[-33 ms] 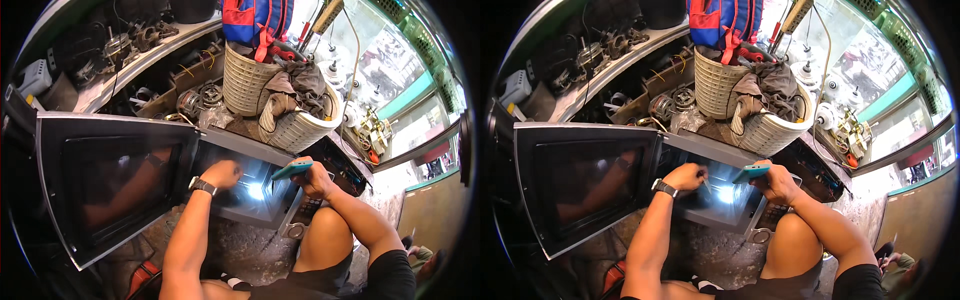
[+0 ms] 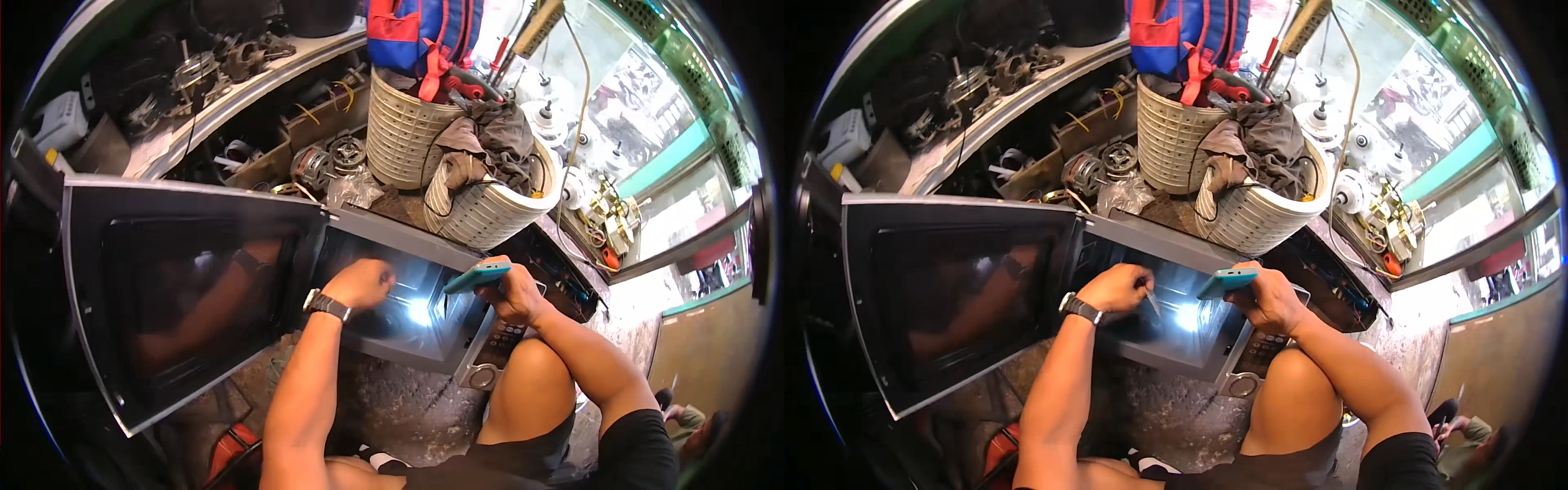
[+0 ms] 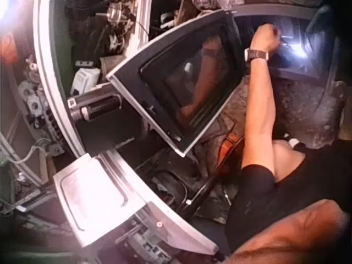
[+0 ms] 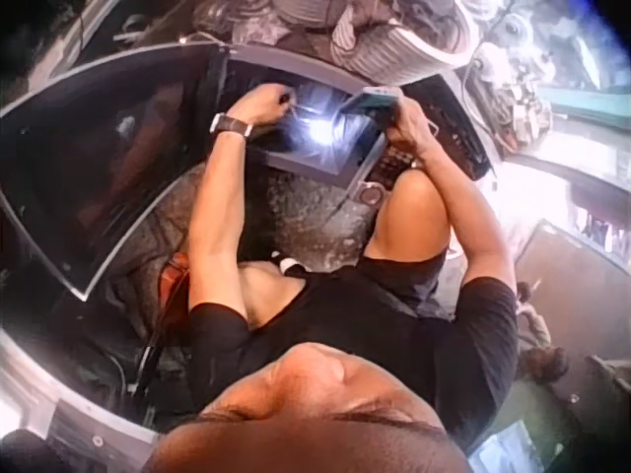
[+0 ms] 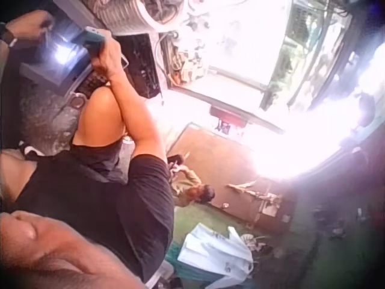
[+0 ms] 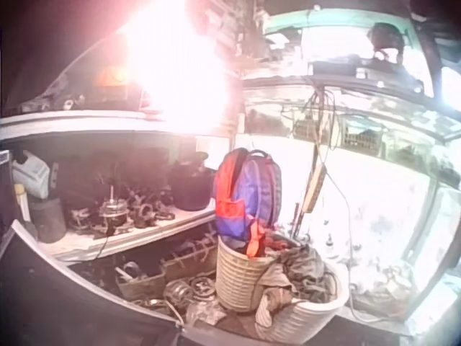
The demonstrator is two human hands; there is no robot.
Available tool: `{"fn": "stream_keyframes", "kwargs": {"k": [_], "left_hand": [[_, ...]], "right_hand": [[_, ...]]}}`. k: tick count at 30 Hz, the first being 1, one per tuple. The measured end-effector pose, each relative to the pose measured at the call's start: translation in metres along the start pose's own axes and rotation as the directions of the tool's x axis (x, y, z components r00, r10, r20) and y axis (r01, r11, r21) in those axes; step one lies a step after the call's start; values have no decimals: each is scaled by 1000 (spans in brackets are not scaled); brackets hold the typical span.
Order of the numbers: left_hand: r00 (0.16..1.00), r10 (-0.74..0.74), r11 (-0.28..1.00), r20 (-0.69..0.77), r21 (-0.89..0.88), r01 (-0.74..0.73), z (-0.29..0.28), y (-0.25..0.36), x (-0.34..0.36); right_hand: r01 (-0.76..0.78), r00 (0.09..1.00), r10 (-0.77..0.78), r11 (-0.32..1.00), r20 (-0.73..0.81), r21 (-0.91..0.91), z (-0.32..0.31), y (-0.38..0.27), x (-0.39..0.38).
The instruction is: The person unscrews and removes the outer metal cover of a microwave with a power drill and takes out the glass turntable plate. They then illuminate the microwave's interior with a phone flashlight, detach an internal sheet, and handle the exposed circuitry.
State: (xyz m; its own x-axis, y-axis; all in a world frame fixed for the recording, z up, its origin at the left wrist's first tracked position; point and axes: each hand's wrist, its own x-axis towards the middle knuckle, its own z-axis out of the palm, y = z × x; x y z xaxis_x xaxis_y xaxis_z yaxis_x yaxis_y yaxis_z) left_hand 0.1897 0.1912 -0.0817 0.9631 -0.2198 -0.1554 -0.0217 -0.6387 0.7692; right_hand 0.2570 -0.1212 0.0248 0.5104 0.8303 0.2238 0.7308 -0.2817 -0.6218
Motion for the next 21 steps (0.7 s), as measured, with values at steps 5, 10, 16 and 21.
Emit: {"fn": "stream_keyframes", "kwargs": {"k": [5,10,16,21], "left_hand": [[997,-47,994,-55,-102,41,-51,58,-68],[951,-96,896,-294,-442,-47,-42,52,-155],[946,-131,988,-295,-112,102,-19,133,-230],[978,-127,990,-167,-77,115,-8,140,-224]], "right_hand": [[68,998,-67,993,8,-93,-9,-13,2],[-90,994,87,995,69,41,-9,-24,8],[-97,995,97,992,-1,76,-11,-17,-2],[55,997,-41,975,-68,217,-8,-15,0]]}}
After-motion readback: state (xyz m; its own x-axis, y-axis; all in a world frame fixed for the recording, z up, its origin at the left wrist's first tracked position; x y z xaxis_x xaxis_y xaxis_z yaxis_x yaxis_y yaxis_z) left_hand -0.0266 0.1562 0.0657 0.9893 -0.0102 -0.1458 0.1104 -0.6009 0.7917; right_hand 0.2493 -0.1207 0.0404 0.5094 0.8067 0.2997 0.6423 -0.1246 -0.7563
